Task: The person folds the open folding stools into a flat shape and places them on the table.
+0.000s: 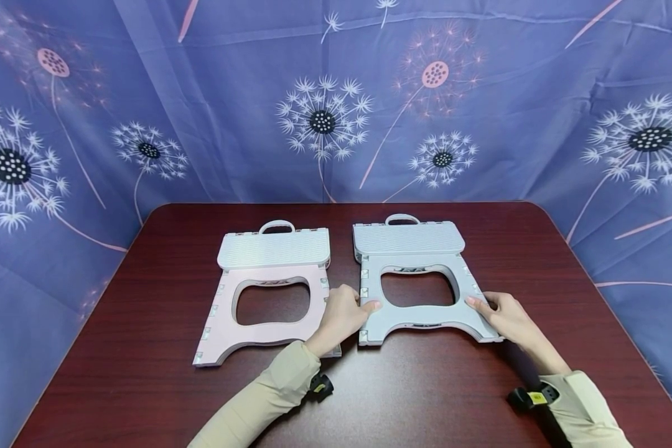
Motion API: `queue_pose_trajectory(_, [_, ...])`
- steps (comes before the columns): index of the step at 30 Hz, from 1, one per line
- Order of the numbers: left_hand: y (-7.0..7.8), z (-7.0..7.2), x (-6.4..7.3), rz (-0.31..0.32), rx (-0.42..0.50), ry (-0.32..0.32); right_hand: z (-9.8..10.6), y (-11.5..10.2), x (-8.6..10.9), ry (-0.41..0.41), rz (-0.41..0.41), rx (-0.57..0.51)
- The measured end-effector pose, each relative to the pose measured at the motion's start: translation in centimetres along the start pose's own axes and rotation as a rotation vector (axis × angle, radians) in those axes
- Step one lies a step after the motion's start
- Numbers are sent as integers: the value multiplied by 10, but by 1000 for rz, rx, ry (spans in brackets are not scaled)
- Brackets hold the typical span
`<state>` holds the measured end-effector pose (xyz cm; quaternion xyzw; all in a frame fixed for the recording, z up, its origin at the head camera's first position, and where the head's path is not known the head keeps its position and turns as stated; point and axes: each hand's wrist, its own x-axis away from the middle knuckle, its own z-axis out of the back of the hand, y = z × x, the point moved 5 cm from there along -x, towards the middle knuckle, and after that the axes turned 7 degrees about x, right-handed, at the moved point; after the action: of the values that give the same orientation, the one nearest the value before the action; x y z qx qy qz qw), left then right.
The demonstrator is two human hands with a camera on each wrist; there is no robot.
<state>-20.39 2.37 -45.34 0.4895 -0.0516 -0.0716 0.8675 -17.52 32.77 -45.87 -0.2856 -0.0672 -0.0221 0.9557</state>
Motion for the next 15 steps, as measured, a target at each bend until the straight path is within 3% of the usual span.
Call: queue_pose_trajectory(15, [0, 1, -1, 9, -14, -10, 1, 0, -1, -17, -20, 1])
